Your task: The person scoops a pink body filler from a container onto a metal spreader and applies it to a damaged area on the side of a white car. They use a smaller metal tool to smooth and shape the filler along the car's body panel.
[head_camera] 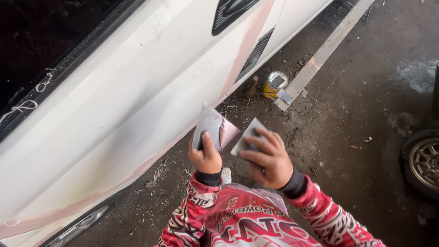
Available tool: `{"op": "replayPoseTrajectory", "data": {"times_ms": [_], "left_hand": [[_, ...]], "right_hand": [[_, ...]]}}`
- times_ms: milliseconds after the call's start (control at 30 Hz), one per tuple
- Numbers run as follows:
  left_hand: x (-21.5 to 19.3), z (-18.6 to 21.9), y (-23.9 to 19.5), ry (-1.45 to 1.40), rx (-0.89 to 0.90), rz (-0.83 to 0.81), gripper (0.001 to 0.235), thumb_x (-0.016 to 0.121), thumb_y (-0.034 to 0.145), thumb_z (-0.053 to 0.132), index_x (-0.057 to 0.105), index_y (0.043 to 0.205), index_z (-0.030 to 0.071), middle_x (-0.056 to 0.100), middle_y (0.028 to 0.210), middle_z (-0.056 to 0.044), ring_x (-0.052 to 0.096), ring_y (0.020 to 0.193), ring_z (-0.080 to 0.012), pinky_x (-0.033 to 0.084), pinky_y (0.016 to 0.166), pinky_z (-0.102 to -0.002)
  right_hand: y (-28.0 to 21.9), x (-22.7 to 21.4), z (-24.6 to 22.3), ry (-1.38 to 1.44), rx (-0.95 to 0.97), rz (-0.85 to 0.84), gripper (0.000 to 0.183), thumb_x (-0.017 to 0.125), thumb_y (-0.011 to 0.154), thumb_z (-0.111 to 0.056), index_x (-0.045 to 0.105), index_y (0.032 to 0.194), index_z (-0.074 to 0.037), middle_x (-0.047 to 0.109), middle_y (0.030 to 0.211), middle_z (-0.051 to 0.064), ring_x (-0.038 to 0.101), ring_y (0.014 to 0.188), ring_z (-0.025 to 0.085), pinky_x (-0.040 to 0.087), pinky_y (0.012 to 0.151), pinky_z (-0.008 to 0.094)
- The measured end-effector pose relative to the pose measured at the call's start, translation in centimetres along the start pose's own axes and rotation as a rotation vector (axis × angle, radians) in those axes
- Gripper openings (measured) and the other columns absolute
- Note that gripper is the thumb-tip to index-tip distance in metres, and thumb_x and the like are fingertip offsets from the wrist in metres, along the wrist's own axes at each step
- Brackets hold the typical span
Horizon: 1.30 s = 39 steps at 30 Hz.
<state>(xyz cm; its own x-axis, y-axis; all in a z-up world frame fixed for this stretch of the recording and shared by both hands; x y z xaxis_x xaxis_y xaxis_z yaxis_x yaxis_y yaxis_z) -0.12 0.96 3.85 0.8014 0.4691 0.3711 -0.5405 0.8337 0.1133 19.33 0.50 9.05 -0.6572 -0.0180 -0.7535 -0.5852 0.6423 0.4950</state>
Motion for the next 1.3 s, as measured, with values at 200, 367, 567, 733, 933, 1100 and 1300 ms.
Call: {"op": "replayPoseTrajectory", "data": {"times_ms": [200, 367, 567, 733, 933, 1100, 1300], "left_hand": [[0.7, -4.0, -0.5, -0.649, -0.549, -0.147, 0.037, 0.063, 0.099, 0.017, 0.061, 0.131, -0.002, 0.072, 0.117, -0.014, 0.070, 0.102, -0.0266, 0.057, 0.090, -0.042], [-1.0, -4.0, 0.7, -0.554, -0.355, -0.207, 0.035, 0.064, 0.103, 0.018, 0.062, 0.131, -0.004, 0.071, 0.123, -0.015, 0.069, 0.111, -0.0257, 0.057, 0.098, -0.039], [1.8, 0.0, -1.9, 0.369, 0.387, -0.251, 0.022, 0.058, 0.105, 0.010, 0.070, 0.119, -0.001, 0.074, 0.111, -0.016, 0.076, 0.099, -0.0303, 0.060, 0.086, -0.037], [2.2, 1.0, -1.4, 0.455, 0.432, -0.204, 0.022, 0.055, 0.104, 0.008, 0.068, 0.118, -0.003, 0.073, 0.106, -0.018, 0.076, 0.094, -0.0318, 0.059, 0.082, -0.037], [2.4, -4.1, -0.1, 0.547, 0.047, -0.167, 0.025, 0.060, 0.100, 0.015, 0.072, 0.117, 0.000, 0.077, 0.093, -0.012, 0.078, 0.081, -0.0222, 0.061, 0.071, -0.035], [5.5, -5.7, 0.5, -0.608, -0.653, -0.246, 0.037, 0.063, 0.100, 0.017, 0.059, 0.130, -0.004, 0.072, 0.117, -0.015, 0.073, 0.100, -0.0272, 0.060, 0.089, -0.042], [8.7, -8.2, 2.6, -0.697, -0.543, -0.143, 0.039, 0.062, 0.103, 0.016, 0.056, 0.138, 0.000, 0.066, 0.130, -0.012, 0.066, 0.116, -0.0270, 0.055, 0.100, -0.043]], "right_hand": [[-1.8, 1.3, 4.2, 1.076, 0.404, 0.036, 0.037, 0.066, 0.088, -0.005, 0.069, 0.125, -0.008, 0.052, 0.150, 0.019, 0.043, 0.144, 0.041, 0.033, 0.121, 0.049], [-0.7, -1.4, 4.4, 0.306, 0.203, -0.044, 0.043, 0.068, 0.079, -0.005, 0.071, 0.122, -0.009, 0.060, 0.142, 0.020, 0.047, 0.144, 0.043, 0.037, 0.119, 0.052], [1.3, -0.8, 0.5, 0.078, 0.103, 0.067, 0.044, 0.072, 0.071, -0.008, 0.073, 0.115, -0.013, 0.062, 0.136, 0.015, 0.049, 0.139, 0.044, 0.039, 0.117, 0.056], [-0.6, 1.4, 0.8, 0.080, 0.106, -0.080, 0.047, 0.074, 0.063, -0.010, 0.077, 0.109, -0.015, 0.065, 0.130, 0.011, 0.050, 0.134, 0.045, 0.041, 0.106, 0.058], [-1.2, -1.2, 2.5, 0.305, 0.046, 0.028, 0.041, 0.066, 0.073, -0.007, 0.074, 0.113, -0.014, 0.063, 0.139, 0.017, 0.048, 0.143, 0.044, 0.037, 0.120, 0.056], [-2.4, -2.3, 7.3, 0.761, 0.258, 0.038, 0.037, 0.069, 0.086, -0.007, 0.069, 0.123, -0.006, 0.054, 0.149, 0.020, 0.045, 0.147, 0.042, 0.034, 0.120, 0.050], [-3.4, -4.5, 15.1, 0.602, 0.392, 0.009, 0.041, 0.064, 0.089, -0.008, 0.068, 0.130, -0.010, 0.056, 0.153, 0.016, 0.052, 0.144, 0.039, 0.041, 0.116, 0.051]]}}
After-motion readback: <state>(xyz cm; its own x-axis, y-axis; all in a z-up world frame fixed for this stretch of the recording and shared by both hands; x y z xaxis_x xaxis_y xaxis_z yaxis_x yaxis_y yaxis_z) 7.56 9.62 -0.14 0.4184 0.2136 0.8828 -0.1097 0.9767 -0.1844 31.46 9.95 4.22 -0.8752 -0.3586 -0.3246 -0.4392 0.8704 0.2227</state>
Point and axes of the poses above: each hand's wrist, its own y-axis towards the middle knuckle, its own x-axis out of the palm, z = x × y, the point moved 2 cm from there along y, towards the middle knuckle
